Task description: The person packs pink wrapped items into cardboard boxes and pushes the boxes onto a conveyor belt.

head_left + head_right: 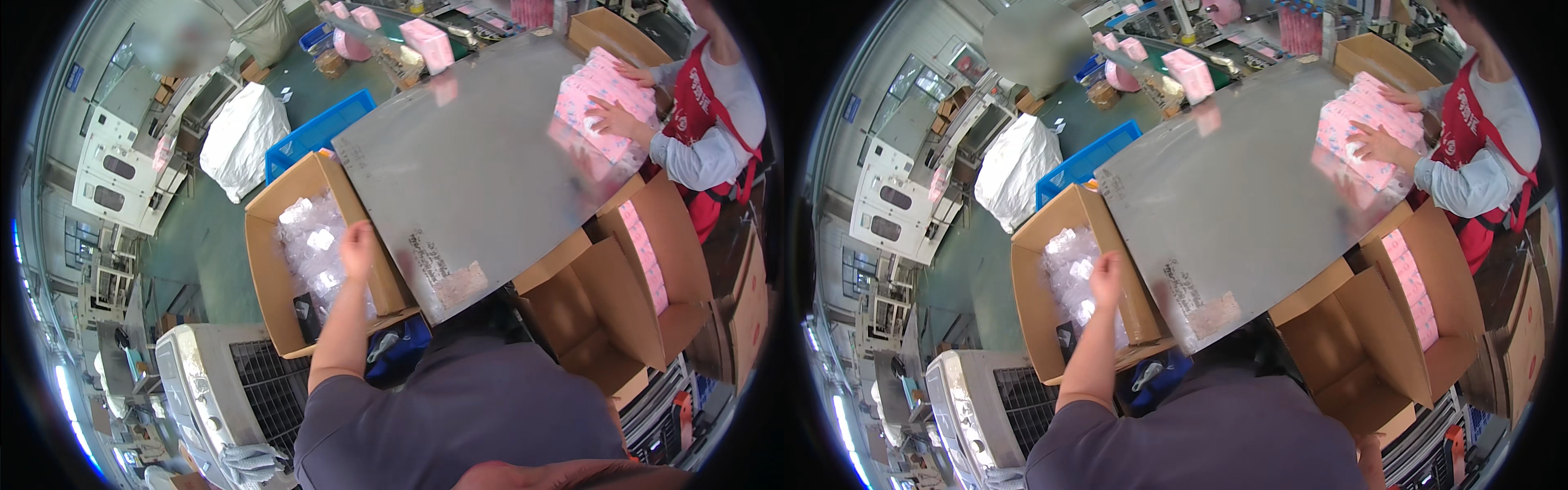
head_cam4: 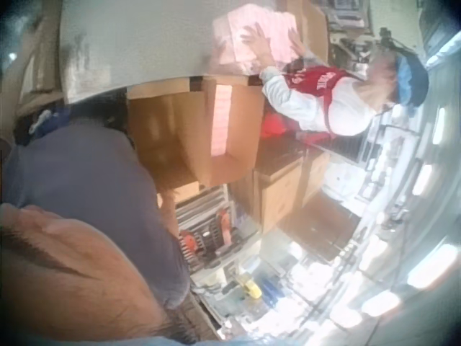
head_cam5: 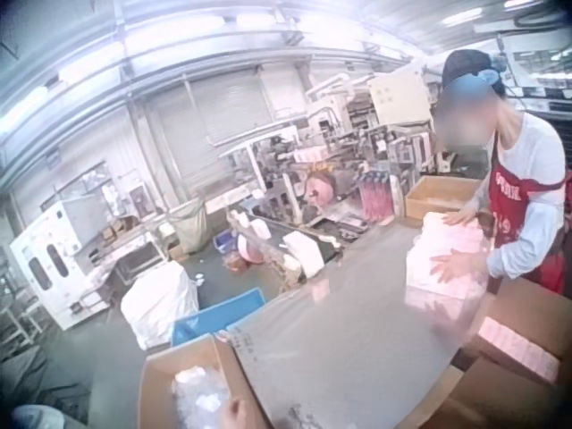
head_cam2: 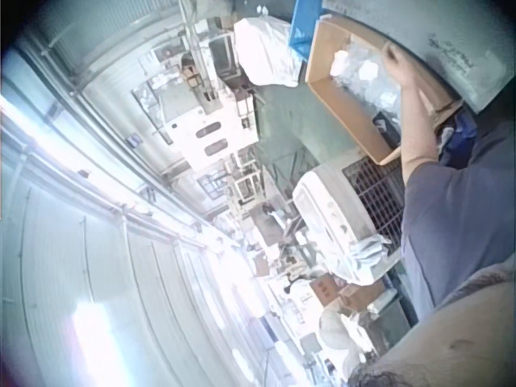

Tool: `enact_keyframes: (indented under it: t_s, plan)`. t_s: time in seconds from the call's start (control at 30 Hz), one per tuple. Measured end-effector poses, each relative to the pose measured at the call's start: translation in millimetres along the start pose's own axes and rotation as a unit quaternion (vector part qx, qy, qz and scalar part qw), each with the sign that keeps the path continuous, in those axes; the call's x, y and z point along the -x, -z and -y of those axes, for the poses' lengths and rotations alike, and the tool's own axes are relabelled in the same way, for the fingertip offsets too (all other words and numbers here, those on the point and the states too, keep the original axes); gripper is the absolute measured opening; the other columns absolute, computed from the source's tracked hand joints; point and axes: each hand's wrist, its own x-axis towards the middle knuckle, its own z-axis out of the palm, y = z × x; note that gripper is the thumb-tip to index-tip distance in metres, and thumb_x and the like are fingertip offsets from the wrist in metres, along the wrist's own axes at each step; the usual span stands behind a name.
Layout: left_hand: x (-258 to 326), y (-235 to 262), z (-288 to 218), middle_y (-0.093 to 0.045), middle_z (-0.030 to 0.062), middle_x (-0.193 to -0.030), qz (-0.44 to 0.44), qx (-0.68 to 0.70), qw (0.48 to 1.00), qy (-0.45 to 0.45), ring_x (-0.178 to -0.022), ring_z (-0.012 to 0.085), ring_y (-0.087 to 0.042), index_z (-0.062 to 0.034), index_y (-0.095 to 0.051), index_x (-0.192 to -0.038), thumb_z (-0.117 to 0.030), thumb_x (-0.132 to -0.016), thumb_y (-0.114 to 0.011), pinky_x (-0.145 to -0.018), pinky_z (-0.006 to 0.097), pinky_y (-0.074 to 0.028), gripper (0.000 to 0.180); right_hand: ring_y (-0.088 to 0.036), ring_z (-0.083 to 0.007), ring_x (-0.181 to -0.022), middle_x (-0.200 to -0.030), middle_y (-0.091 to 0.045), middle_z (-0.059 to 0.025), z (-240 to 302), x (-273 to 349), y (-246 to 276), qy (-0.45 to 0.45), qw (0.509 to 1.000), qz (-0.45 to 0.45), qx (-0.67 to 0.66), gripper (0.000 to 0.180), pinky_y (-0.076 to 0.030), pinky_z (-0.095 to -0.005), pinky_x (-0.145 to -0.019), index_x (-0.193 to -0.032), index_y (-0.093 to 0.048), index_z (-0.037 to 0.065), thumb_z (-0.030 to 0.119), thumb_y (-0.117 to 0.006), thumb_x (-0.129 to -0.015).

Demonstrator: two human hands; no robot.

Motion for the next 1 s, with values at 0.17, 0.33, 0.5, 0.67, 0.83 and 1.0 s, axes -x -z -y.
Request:
enact_keyframes:
  t_s: [0.17, 0.33, 0.5, 0.67, 0.83, 1.0]
  plan:
    - [-8, 94, 140, -0.058, 0.025, -0.13, 0.12, -0.4, 0.872, 0.255, -0.12, 0.0348, -0.057, -0.0005, -0.047, -0.138, -0.048, -0.086, -0.067, -0.099, 0.042, -0.047, 0.074, -0.027, -0.0456, -0.137, -0.15, -0.021, -0.0311, 18, 22, 18, 0.0, 1.0, -0.009, 0.019, 0.107, -0.025, -0.0487, -0.113, -0.148, -0.005, -0.009, 0.06, -0.058, -0.086]
    - [58, 84, 233, -0.049, 0.03, -0.137, 0.271, -0.54, 0.77, 0.205, -0.125, 0.0415, -0.052, -0.0092, -0.04, -0.145, -0.057, -0.08, -0.068, -0.105, 0.042, -0.043, 0.086, -0.03, -0.0445, -0.135, -0.147, -0.025, -0.0306, 37, 29, 43, 0.033, 0.998, -0.015, 0.045, 0.106, -0.027, -0.0478, -0.112, -0.147, -0.006, -0.009, 0.058, -0.059, -0.086]
    - [33, 85, 187, -0.06, 0.0204, -0.127, 0.184, -0.337, 0.901, 0.204, -0.116, 0.0401, -0.058, -0.0093, -0.056, -0.129, -0.036, -0.088, -0.065, -0.099, 0.042, -0.046, 0.05, -0.033, -0.0434, -0.132, -0.144, -0.028, -0.0302, 44, 31, 38, 0.031, 0.999, -0.016, 0.036, 0.104, -0.03, -0.047, -0.11, -0.146, -0.007, -0.01, 0.057, -0.059, -0.086]
    - [39, 116, 156, -0.067, 0.0052, -0.105, 0.127, -0.104, 0.91, 0.381, -0.1, 0.0251, -0.065, -0.0138, -0.062, -0.117, -0.031, -0.093, -0.063, -0.084, 0.04, -0.052, 0.03, -0.037, -0.0423, -0.13, -0.141, -0.031, -0.0297, 44, 28, 38, 0.041, 0.998, -0.015, 0.035, 0.103, -0.032, -0.0461, -0.108, -0.145, -0.008, -0.011, 0.056, -0.06, -0.086]
    - [45, 130, 101, -0.058, 0.0018, -0.124, 0.103, 0.147, 0.881, 0.437, -0.105, 0.0251, -0.062, -0.0182, -0.051, -0.129, -0.032, -0.097, -0.058, -0.087, 0.045, -0.05, 0.035, -0.04, -0.0412, -0.127, -0.138, -0.035, -0.0292, 42, 24, 37, 0.05, 0.998, -0.016, 0.036, 0.102, -0.034, -0.0452, -0.106, -0.144, -0.009, -0.011, 0.055, -0.061, -0.086]
    - [54, 136, 81, -0.062, 0.0032, -0.116, 0.076, 0.285, 0.861, 0.415, -0.106, 0.025, -0.061, -0.0172, -0.054, -0.122, -0.034, -0.097, -0.059, -0.087, 0.042, -0.05, 0.03, -0.043, -0.0401, -0.125, -0.136, -0.038, -0.0287, 39, 17, 33, 0.059, 0.998, -0.018, 0.034, 0.101, -0.036, -0.0443, -0.105, -0.142, -0.01, -0.012, 0.054, -0.061, -0.086]
